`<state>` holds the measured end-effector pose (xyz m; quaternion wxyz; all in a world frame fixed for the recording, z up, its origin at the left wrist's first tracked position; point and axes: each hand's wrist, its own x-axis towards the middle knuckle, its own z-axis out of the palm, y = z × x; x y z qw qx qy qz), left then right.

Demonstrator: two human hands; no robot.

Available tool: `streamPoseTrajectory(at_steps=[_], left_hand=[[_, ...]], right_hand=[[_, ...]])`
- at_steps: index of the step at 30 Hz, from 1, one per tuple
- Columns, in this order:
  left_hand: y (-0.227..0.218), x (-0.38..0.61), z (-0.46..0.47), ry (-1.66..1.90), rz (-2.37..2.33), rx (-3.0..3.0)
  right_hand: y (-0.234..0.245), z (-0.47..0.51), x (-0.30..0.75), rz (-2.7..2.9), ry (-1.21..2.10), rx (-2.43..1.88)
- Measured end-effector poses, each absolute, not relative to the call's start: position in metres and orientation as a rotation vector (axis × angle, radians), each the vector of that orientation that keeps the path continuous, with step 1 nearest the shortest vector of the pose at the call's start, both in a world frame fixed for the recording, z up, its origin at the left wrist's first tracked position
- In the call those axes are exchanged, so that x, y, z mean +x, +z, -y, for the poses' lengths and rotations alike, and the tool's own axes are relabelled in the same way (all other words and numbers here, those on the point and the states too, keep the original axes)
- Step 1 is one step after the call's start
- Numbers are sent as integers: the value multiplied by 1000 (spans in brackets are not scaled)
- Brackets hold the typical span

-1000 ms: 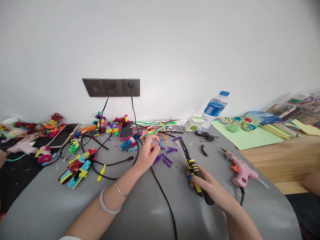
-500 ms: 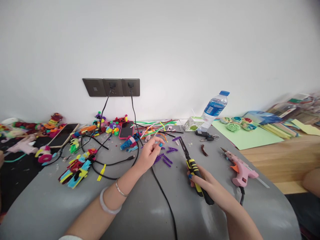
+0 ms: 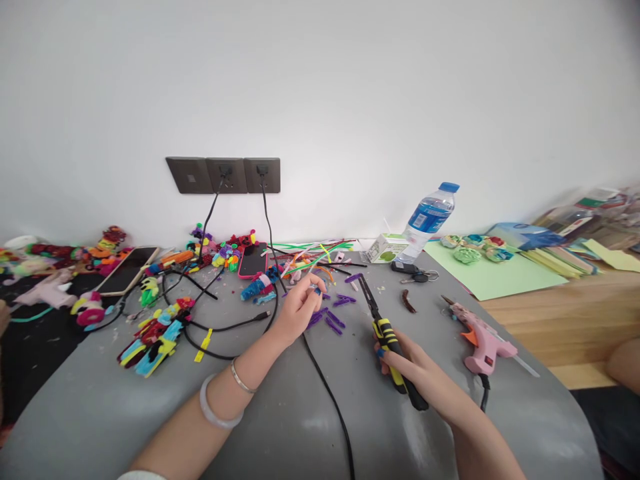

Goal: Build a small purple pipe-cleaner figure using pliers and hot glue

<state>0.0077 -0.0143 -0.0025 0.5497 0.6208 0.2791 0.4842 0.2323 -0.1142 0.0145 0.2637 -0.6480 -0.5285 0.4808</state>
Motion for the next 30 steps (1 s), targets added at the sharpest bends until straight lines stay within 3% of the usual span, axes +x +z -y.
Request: streamPoseTrajectory(at_steps=[30], left_hand=[[1, 7, 14, 1186, -790, 1652]], right_hand=[[8, 116, 237, 1423, 1305, -1725]])
